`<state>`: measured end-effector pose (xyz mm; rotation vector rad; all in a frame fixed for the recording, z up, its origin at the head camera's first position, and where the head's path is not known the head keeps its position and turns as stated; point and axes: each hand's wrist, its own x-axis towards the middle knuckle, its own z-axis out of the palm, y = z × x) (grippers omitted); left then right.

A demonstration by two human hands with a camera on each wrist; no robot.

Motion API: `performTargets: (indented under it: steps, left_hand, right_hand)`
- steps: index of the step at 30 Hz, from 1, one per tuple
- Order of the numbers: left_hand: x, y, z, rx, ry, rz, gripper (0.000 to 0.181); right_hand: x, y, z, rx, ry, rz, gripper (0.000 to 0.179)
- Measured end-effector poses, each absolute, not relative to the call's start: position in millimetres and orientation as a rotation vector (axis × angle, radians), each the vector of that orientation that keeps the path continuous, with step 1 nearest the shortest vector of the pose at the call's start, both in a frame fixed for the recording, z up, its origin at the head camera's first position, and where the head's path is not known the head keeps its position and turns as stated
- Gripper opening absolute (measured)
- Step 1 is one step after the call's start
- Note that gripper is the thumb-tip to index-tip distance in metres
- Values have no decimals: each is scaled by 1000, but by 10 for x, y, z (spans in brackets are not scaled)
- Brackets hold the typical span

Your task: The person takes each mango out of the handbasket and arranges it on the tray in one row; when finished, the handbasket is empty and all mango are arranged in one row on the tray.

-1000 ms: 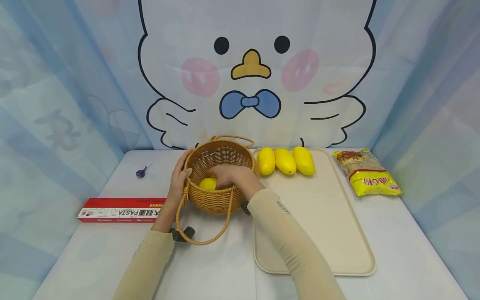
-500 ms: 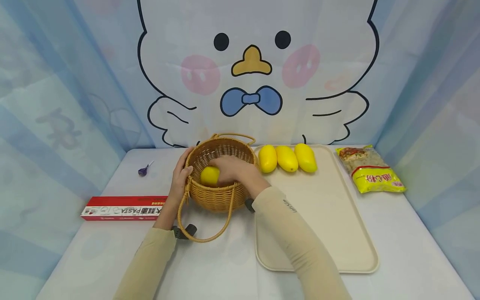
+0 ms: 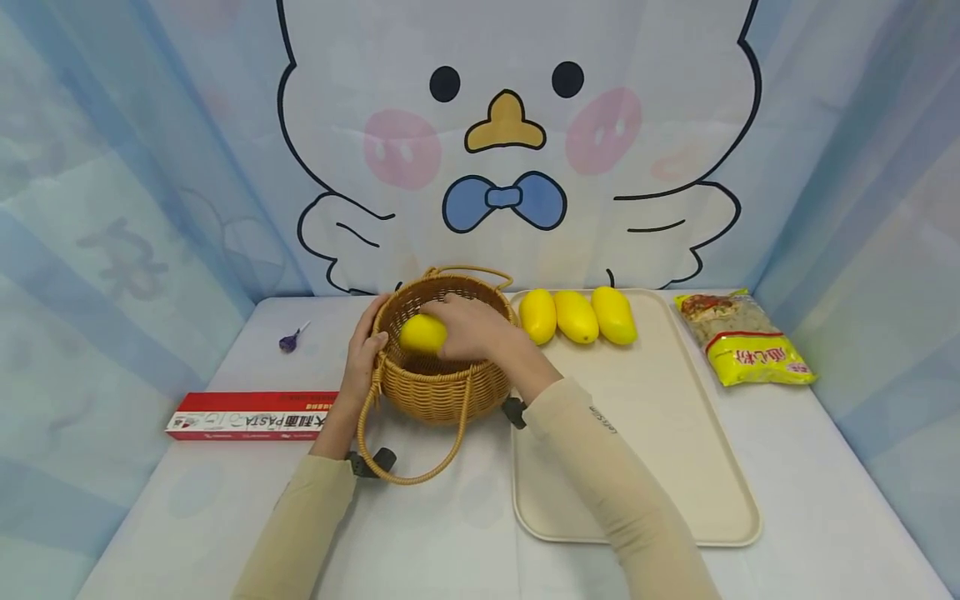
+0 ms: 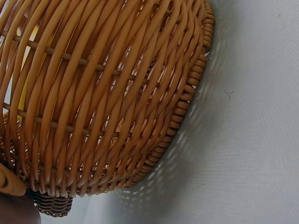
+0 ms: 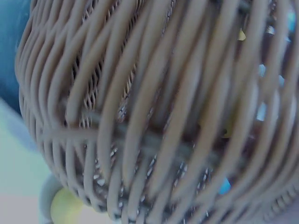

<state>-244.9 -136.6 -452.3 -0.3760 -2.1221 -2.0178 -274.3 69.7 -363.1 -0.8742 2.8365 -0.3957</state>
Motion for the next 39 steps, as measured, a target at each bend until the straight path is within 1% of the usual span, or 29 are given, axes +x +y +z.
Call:
performTargets:
  steps: [4, 12, 22, 32, 39]
  left_hand:
    - [-2475, -1363, -4546, -391, -2123, -1995, 57]
    - [-2464, -1379, -4547, -409, -2112, -2003, 58]
    - [-2452, -1378, -4555, -392, -2117, -1989, 58]
    - [-2265, -1353, -4255, -399, -2151, -2003, 60]
    - [-2255, -1341, -4234, -414, -2152, -1991, 60]
  right_hand:
    - [-2696, 782, -3566, -858, 2864, -454, 74]
    - [-2617, 921, -3508, -921, 2918, -605, 74]
    - [-2565, 1143, -3393, -852, 2982, -709, 77]
    - [-2589, 1494, -3314, -784, 3050, -863, 73]
    - [-2639, 1817, -3332, -670, 3115, -909, 71]
